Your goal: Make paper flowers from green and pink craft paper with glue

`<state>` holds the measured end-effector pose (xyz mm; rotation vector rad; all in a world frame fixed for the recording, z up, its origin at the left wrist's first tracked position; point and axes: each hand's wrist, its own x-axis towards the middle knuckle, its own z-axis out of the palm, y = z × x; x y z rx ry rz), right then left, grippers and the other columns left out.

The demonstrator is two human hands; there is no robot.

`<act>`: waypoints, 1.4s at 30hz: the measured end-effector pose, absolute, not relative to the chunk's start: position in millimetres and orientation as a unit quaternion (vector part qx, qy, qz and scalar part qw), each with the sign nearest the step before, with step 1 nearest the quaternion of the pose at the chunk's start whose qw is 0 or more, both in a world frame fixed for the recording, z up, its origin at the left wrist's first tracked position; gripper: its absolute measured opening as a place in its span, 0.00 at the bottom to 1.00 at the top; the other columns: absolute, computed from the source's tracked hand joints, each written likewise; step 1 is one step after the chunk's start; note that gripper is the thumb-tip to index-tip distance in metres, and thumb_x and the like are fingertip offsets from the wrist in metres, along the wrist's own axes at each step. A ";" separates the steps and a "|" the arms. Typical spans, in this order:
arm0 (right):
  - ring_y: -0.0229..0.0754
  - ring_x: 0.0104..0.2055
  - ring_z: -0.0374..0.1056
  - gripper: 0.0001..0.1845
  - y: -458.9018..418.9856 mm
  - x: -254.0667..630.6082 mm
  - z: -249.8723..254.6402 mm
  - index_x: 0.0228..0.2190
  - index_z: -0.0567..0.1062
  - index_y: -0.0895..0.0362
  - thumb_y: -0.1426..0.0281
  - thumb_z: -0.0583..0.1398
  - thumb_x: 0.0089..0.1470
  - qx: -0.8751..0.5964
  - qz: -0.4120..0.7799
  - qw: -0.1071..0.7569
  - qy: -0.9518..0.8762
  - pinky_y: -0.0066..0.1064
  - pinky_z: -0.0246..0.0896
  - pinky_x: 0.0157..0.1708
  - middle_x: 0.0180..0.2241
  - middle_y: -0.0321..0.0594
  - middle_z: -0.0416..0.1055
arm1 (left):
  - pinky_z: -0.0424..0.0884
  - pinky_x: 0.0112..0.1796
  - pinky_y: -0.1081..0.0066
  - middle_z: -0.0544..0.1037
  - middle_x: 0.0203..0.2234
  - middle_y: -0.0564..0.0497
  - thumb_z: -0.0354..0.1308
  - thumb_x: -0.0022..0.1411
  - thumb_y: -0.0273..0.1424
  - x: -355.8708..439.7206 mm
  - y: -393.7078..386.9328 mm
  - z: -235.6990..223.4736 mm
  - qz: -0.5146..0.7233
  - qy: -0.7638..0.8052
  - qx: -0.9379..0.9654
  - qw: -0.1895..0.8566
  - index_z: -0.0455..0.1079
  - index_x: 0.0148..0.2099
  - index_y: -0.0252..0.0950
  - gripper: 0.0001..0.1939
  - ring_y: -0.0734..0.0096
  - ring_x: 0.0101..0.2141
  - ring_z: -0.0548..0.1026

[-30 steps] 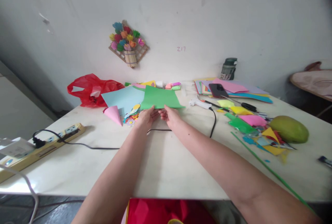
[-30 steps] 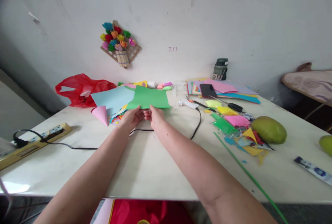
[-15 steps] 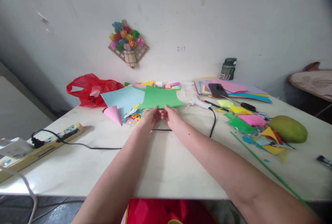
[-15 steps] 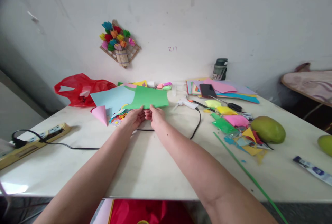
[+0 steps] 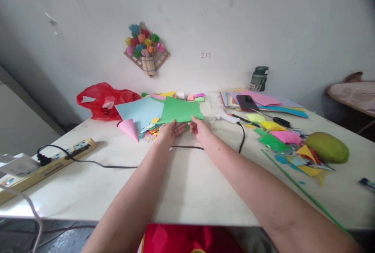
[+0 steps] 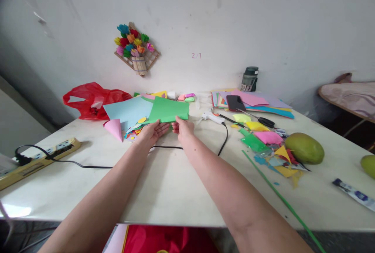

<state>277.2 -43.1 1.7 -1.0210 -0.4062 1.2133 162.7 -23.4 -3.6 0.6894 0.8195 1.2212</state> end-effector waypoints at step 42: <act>0.29 0.10 0.57 0.10 -45.8 265.0 1.7 0.17 0.66 0.62 0.79 0.58 0.47 -0.491 0.543 0.645 -0.222 0.19 0.54 0.07 0.09 0.32 0.64 | 0.73 0.30 0.70 0.75 0.18 0.43 0.55 0.51 0.18 173.8 -27.7 -1.9 0.537 0.393 0.313 0.678 0.67 0.26 0.25 0.03 0.68 0.22 0.75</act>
